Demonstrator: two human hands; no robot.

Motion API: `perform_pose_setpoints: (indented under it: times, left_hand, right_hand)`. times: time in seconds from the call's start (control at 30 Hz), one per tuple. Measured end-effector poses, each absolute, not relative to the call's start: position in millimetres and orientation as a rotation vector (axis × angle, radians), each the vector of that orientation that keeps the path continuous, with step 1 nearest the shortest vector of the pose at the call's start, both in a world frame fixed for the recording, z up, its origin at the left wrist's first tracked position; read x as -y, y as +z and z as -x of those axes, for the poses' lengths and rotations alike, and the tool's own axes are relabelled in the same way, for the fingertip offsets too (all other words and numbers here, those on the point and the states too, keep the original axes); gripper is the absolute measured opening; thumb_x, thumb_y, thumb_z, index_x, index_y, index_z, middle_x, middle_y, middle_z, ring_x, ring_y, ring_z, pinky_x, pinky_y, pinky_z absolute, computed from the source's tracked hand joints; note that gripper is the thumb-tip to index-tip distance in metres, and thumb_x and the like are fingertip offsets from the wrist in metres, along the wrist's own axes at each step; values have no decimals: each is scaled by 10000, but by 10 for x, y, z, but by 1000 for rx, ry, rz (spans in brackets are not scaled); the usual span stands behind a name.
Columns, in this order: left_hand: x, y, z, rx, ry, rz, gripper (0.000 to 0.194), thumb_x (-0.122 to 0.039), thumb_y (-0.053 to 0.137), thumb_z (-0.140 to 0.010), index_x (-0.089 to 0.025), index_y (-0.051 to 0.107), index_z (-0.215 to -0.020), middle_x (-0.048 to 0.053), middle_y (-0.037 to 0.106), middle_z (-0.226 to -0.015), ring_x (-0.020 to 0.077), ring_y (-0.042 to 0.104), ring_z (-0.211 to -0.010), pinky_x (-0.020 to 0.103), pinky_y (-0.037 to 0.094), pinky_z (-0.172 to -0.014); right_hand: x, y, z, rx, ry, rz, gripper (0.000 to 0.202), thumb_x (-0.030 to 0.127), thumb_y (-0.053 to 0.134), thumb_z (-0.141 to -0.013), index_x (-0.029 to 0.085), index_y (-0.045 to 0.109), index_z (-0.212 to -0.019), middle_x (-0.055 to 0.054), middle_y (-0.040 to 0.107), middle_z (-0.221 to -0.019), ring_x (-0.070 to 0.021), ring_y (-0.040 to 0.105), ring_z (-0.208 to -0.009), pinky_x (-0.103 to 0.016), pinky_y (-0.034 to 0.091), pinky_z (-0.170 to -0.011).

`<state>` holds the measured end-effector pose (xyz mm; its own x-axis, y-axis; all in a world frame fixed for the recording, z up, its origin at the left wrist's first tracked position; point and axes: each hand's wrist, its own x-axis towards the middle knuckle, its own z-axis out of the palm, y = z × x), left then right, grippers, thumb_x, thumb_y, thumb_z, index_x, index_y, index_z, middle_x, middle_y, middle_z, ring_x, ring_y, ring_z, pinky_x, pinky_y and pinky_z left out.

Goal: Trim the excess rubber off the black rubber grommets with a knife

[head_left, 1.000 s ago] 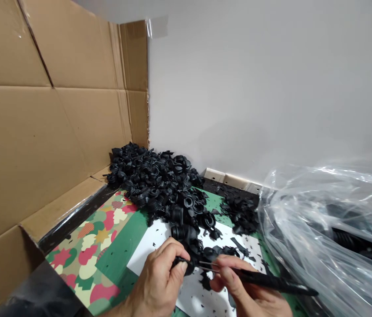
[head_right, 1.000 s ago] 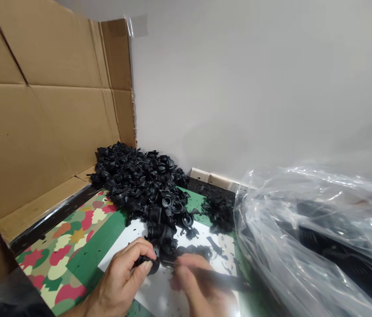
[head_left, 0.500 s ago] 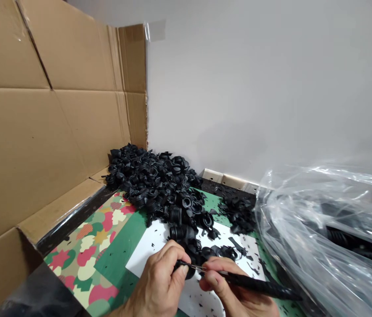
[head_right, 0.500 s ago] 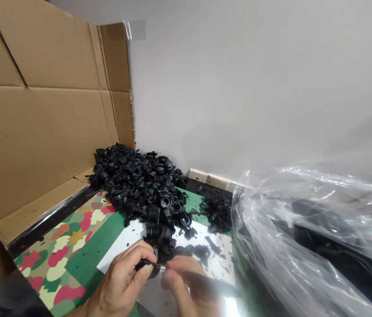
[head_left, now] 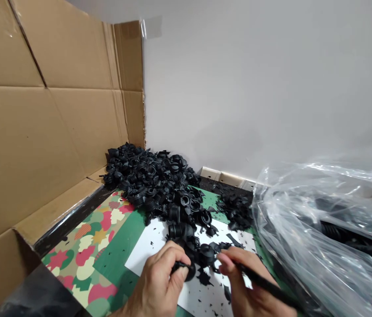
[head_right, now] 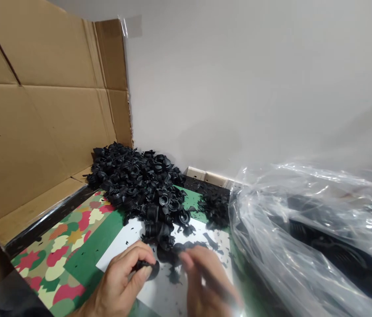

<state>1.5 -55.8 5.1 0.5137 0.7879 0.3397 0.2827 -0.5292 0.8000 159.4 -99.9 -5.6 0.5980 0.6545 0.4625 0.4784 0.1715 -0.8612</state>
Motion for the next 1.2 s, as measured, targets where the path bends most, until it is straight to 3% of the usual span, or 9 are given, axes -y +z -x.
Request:
perform_pose_setpoints:
  times: [0.13,0.27,0.47,0.77,1.2]
  left_hand:
    - [517,60,6,-950,930,-1997,151,-97,470,-841,-196,564,-905,50,609,-878,187,601,-817,286,478,-740]
    - [499,59,20,-972,898,-1990,177,-87,474,-841,-199,569,-940,53,615,-931,193,606,-878,289,472,-785]
    - [497,70,11,-928,875,-2005,193,-99,489,-837,-199,582,-973,54,631,-972,186,611,-918,265,473,-803]
    - [516,79,-78,-1048,885,-1959,157,-152,440,-833,-193,584,-883,30,637,-789,166,608,-711,248,481,-660]
    - [511,136,-102,-1087,757,-1696,172,-248,485,-826,-178,623,-901,19,615,-766,166,548,-693,260,440,-654]
  right_hand:
    - [962,-61,-1653,802,733,1540,408,614,637,-713,207,665,-700,9,569,-432,-190,554,-502,-296,422,-569]
    - [946,-66,-1500,772,1146,1344,470,611,741,-600,162,672,-722,26,531,-373,-147,482,-412,-262,382,-469]
    - [940,-45,-1409,750,1212,1280,426,563,753,-624,149,668,-679,27,511,-367,-128,465,-398,-246,374,-448]
    - [919,-119,-1453,640,1369,1158,386,516,784,-603,156,648,-617,12,542,-349,-132,494,-375,-260,422,-493]
    - [904,-177,-1447,482,1522,1054,363,464,808,-598,139,648,-581,7,544,-354,-96,439,-381,-218,277,-461]
